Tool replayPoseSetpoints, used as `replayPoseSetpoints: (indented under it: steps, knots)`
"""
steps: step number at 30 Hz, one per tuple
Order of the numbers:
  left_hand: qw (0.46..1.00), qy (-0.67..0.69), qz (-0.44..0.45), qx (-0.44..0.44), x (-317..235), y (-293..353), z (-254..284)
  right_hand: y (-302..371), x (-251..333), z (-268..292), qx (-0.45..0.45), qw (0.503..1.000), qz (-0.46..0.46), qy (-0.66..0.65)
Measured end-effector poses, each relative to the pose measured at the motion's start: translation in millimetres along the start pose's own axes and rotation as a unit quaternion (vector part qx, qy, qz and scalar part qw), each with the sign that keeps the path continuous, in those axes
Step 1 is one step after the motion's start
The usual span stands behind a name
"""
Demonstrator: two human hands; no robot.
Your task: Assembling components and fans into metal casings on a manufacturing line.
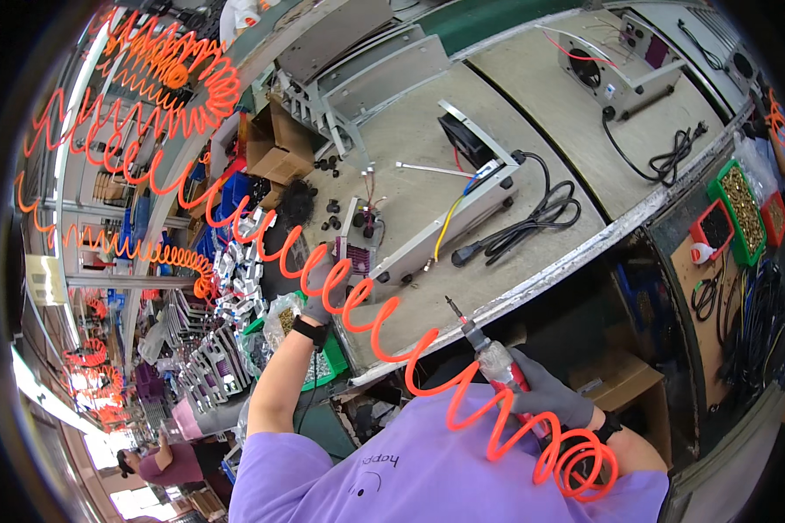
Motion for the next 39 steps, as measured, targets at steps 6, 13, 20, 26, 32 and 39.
replayPoseSetpoints:
  steps: [6,13,20,26,32,39]
  knots:
    - [0.924,0.282,0.256,-0.048,13.1,22.7,-35.5,-16.1,4.3,17.3,-0.143,0.945,0.057,0.289]
    - [0.976,0.052,0.209,0.033,38.8,21.6,-49.5,-57.4,-19.7,9.3,-0.109,0.937,-0.020,0.332]
    - [0.939,0.207,0.207,-0.179,44.0,3.8,-41.7,-105.7,-34.1,-13.2,-0.122,0.941,0.016,0.314]
    - [0.941,0.239,0.184,-0.154,-12.2,-8.8,-23.0,-140.1,-37.8,-21.1,-0.201,0.933,0.014,0.298]
    - [0.990,0.029,-0.128,0.049,-25.1,-5.6,4.0,-164.0,-39.4,-32.6,-0.217,0.928,-0.004,0.303]
    - [0.852,-0.160,-0.410,0.282,-62.6,-44.3,-24.3,-183.0,-51.7,-36.5,-0.233,0.923,-0.008,0.307]
Point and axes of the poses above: each hand's wrist, its own y-axis away from the middle knuckle, its own z-axis out of the back of the hand, x = y × z, the point moved 8 cm from there along -y, towards the middle knuckle, and after that the axes turned 15 degrees about -z, right-handed, at the moved point
